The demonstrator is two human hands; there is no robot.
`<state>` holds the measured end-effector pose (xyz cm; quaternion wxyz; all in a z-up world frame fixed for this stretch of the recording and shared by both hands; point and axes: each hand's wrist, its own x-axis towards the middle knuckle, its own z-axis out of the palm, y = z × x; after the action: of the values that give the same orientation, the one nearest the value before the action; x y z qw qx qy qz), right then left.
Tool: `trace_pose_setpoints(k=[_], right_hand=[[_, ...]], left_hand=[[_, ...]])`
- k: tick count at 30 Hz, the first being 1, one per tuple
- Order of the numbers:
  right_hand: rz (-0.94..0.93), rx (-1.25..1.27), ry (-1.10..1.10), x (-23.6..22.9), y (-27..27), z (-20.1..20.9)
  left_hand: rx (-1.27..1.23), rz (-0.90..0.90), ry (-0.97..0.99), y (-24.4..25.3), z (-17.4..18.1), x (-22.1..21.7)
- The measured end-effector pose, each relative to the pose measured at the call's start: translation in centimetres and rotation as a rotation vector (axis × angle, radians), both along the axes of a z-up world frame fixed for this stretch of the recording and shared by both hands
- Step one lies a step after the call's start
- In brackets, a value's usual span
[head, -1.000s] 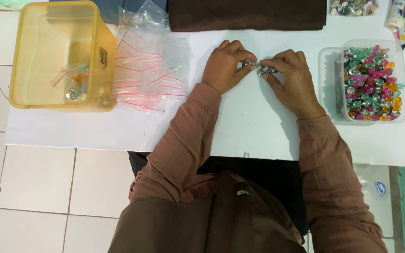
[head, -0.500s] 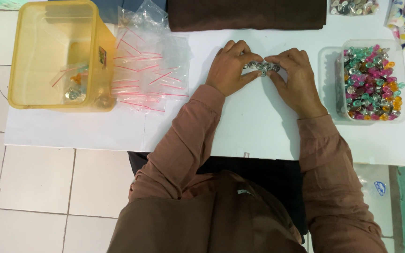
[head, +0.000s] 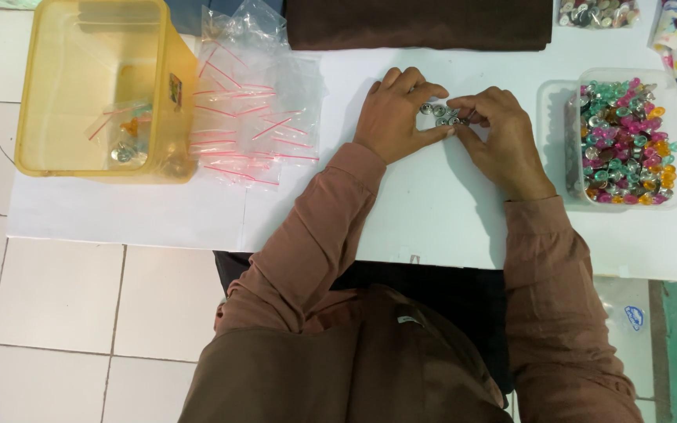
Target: The person sorts small metallic rings from a container, arranges them on a table, and places them into small plastic bags.
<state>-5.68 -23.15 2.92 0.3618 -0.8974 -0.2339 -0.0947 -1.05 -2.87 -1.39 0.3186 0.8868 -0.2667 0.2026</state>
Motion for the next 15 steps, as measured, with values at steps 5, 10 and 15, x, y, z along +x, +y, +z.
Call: trace_pose_setpoints(k=[5,10,15], right_hand=[[-0.003,0.025,0.001,-0.11,0.14,0.00],[0.013,0.082,-0.031,-0.06,0.35,-0.40],[0.020,0.130,-0.040,-0.29,0.74,0.12]], left_hand=[[-0.002,0.014,0.001,-0.26,-0.30,-0.01],[-0.030,0.002,0.015,0.02,-0.45,0.22],[0.007,0.008,0.047,0.40,-0.47,0.42]])
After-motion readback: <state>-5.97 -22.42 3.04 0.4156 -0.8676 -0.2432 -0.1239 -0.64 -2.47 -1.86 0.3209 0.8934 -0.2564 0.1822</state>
